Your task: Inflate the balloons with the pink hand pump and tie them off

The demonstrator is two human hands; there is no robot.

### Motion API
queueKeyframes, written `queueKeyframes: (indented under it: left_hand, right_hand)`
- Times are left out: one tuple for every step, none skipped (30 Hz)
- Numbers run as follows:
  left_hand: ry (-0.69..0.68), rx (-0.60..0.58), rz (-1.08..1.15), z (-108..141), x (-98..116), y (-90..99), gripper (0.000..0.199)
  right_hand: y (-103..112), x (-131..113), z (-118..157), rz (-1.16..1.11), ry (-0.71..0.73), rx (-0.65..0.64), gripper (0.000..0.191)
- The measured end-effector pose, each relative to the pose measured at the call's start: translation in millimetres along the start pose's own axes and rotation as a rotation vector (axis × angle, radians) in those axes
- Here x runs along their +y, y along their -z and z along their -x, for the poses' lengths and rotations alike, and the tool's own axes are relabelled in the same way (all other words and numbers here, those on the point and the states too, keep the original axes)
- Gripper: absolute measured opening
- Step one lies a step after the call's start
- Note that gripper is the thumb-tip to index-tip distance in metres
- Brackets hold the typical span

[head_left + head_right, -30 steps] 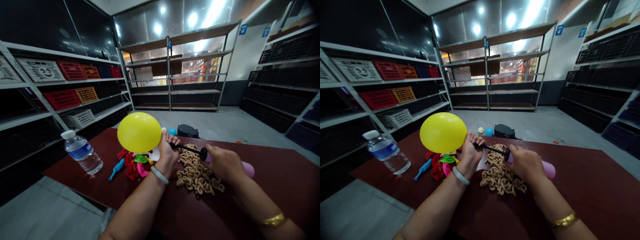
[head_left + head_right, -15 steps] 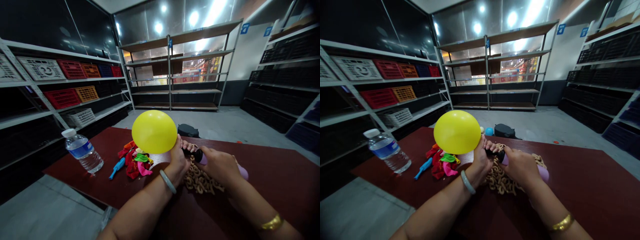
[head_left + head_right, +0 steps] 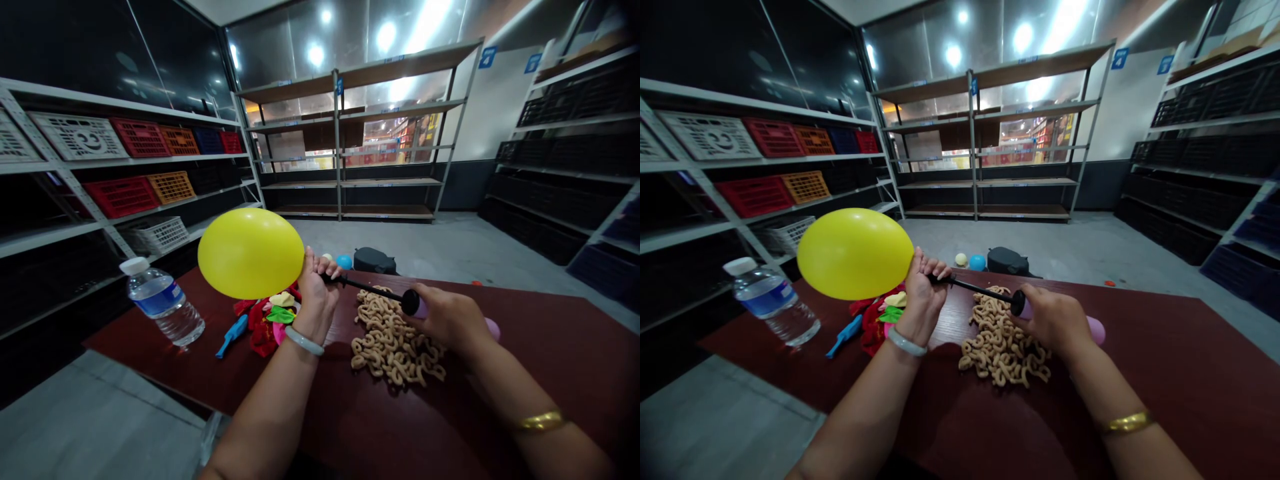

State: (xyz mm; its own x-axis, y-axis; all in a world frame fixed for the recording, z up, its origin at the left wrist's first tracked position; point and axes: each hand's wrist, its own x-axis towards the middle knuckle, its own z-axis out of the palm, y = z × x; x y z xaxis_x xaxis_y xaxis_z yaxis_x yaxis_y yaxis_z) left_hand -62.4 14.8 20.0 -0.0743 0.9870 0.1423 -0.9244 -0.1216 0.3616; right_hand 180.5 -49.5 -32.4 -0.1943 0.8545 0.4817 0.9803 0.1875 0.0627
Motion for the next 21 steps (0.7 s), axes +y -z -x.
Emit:
queueKeyframes:
  left_hand:
    - [0.005,0.000,0.006,1.6,-3.1,-0.2,0.044]
    - [0.012,-0.002,0.012,3.8,-7.1,-0.7,0.045]
    - [0.023,-0.006,0.016,6.6,-11.8,-1.5,0.046]
    - [0.039,-0.012,0.019,9.8,-17.0,-2.5,0.048]
    - [0.059,-0.021,0.019,13.6,-22.7,-3.6,0.050]
    - [0.082,-0.031,0.017,18.0,-28.8,-4.6,0.051]
    - [0.107,-0.042,0.011,22.9,-35.3,-5.4,0.053]
    - [0.131,-0.050,0.000,28.1,-41.8,-6.1,0.053]
    - [0.154,-0.061,-0.013,33.5,-48.3,-6.5,0.053]
    - [0.175,-0.073,-0.025,38.7,-54.5,-6.6,0.053]
    - [0.192,-0.086,-0.035,43.6,-60.2,-6.5,0.053]
    - [0.207,-0.098,-0.041,47.9,-65.0,-6.2,0.052]
    - [0.218,-0.106,-0.044,51.2,-68.8,-5.8,0.053]
    - [0.225,-0.109,-0.045,53.5,-71.5,-5.4,0.053]
    - [0.227,-0.106,-0.046,54.9,-73.1,-5.1,0.054]
    - [0.224,-0.100,-0.047,55.4,-73.8,-4.9,0.054]
    - [0.222,-0.096,-0.047,55.4,-73.8,-4.8,0.054]
    - [0.222,-0.095,-0.046,54.9,-73.4,-4.8,0.054]
    - [0.227,-0.093,-0.044,54.3,-72.9,-4.9,0.054]
    - [0.233,-0.090,-0.042,53.8,-72.5,-5.0,0.054]
    - [0.241,-0.084,-0.041,53.3,-72.3,-5.1,0.054]
  right_hand:
    - [0.5,-2.8,0.4,0.008,-0.005,-0.001,0.048]
    - [1.3,-5.9,0.7,0.015,-0.005,-0.001,0.048]
    - [2.3,-9.2,1.0,0.022,-0.003,0.000,0.049]
    - [3.4,-12.5,1.3,0.027,-0.001,0.002,0.048]
    - [4.5,-15.7,1.6,0.030,0.001,0.002,0.048]
    - [5.7,-18.9,1.9,0.031,0.003,0.003,0.048]
    - [6.9,-22.1,2.2,0.027,0.006,0.004,0.047]
    - [8.0,-25.1,2.5,0.021,0.010,0.007,0.046]
    - [9.2,-28.1,2.9,0.012,0.017,0.014,0.045]
    - [10.4,-30.8,3.2,0.004,0.023,0.020,0.044]
    - [11.7,-33.3,3.5,-0.001,0.025,0.025,0.044]
    - [12.9,-35.3,3.7,-0.003,0.025,0.026,0.044]
    - [14.0,-37.0,4.0,-0.006,0.023,0.025,0.044]
    - [14.9,-38.2,4.2,-0.008,0.022,0.024,0.045]
    - [15.7,-38.9,4.4,-0.010,0.022,0.019,0.045]
    - [16.2,-39.3,4.5,-0.012,0.021,0.015,0.045]
    - [16.6,-39.4,4.6,-0.011,0.018,0.012,0.045]
    - [16.8,-39.4,4.7,-0.009,0.014,0.009,0.044]
    - [16.8,-39.2,4.8,-0.008,0.013,0.008,0.044]
    - [16.7,-39.0,4.8,-0.010,0.018,0.007,0.043]
    - [16.3,-38.7,4.8,-0.013,0.024,0.008,0.043]
